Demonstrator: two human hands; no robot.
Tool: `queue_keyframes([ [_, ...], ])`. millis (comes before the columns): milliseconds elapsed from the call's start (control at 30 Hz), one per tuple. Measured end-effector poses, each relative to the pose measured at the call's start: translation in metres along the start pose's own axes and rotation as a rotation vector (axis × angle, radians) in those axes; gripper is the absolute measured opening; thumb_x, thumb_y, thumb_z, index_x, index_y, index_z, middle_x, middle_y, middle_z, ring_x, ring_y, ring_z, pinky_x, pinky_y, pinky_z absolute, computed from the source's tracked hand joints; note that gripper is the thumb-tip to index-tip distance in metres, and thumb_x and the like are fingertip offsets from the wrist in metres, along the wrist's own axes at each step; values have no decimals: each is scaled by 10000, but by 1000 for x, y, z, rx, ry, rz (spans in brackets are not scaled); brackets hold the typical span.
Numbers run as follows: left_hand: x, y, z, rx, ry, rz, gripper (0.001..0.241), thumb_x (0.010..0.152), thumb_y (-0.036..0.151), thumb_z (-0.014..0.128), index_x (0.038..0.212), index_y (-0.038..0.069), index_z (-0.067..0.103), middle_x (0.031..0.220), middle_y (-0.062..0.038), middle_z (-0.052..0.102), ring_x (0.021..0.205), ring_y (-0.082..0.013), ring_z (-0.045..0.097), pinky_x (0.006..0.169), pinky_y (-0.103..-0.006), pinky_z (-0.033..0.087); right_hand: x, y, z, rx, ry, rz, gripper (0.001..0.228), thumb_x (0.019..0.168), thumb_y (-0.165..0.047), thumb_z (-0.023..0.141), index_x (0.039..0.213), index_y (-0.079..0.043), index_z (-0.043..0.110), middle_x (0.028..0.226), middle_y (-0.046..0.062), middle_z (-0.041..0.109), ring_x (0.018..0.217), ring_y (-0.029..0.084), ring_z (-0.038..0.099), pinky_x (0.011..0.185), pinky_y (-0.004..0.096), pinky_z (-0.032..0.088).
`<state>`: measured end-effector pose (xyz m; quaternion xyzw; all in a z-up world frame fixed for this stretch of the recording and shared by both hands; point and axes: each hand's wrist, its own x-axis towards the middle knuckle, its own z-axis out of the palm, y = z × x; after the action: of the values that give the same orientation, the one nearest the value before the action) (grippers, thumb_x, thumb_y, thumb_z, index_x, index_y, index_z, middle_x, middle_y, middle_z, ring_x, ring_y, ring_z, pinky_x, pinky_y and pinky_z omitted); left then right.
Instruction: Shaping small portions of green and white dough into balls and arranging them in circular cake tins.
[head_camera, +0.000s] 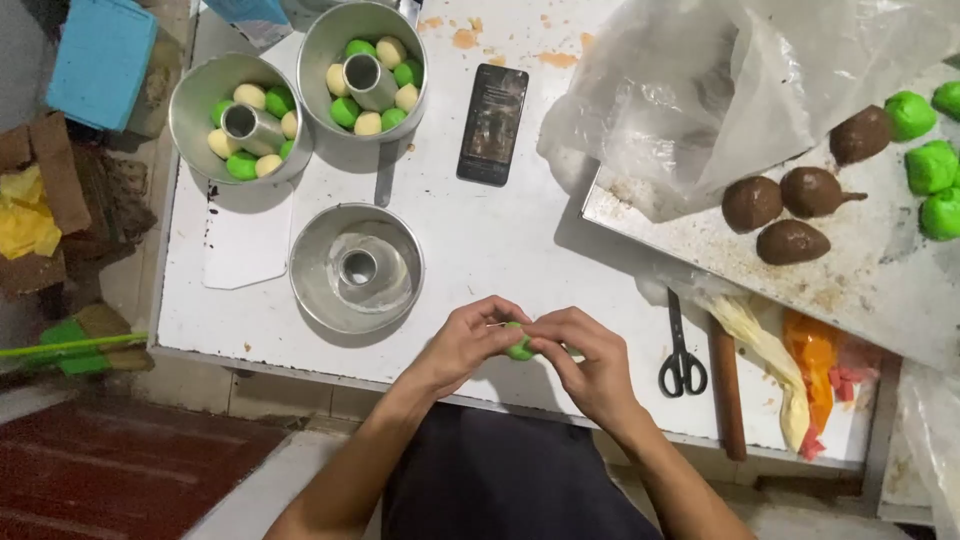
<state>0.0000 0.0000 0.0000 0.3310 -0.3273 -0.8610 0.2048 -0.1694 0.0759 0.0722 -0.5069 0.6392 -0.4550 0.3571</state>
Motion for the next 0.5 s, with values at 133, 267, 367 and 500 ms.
queue_keyframes([
  [133, -5, 24, -4, -47, -25, -55, 354, 985, 206, 649, 1208, -68, 649, 1052, -177, 680, 915, -199, 715, 838, -328, 628, -8, -9, 15, -137, 48, -61, 296, 829, 10, 760, 1105, -88, 811, 993, 113, 775, 813, 272, 768, 678, 386, 649],
  [267, -13, 40, -8, 58, -232, -8, 488, 915, 161, 735, 1326, -69, 610, 1180, -195, 664, 994, -265, 718, 897, -387, 625, -21, 1, 30, 134, 175, 151, 125, 793, 68, 795, 902, 6, 787, 809, 119, 756, 644, 198, 727, 573, 330, 653],
  [367, -12, 31, -24, 87, -301, -18, 483, 890, 88, 757, 1312, -75, 589, 1133, -186, 644, 961, -273, 723, 874, -385, 636, -23, -22, 38, 96, 130, 127, 158, 786, 28, 812, 937, -5, 780, 843, 124, 749, 666, 223, 724, 574, 350, 636],
  [500, -11, 30, -33, 74, -363, -73, 384, 897, 100, 760, 1214, -69, 626, 1099, -181, 631, 987, -267, 713, 860, -404, 629, -29, -30, 46, -236, 189, -67, 135, 848, -45, 777, 952, -112, 830, 870, 54, 779, 731, 232, 751, 644, 332, 619],
])
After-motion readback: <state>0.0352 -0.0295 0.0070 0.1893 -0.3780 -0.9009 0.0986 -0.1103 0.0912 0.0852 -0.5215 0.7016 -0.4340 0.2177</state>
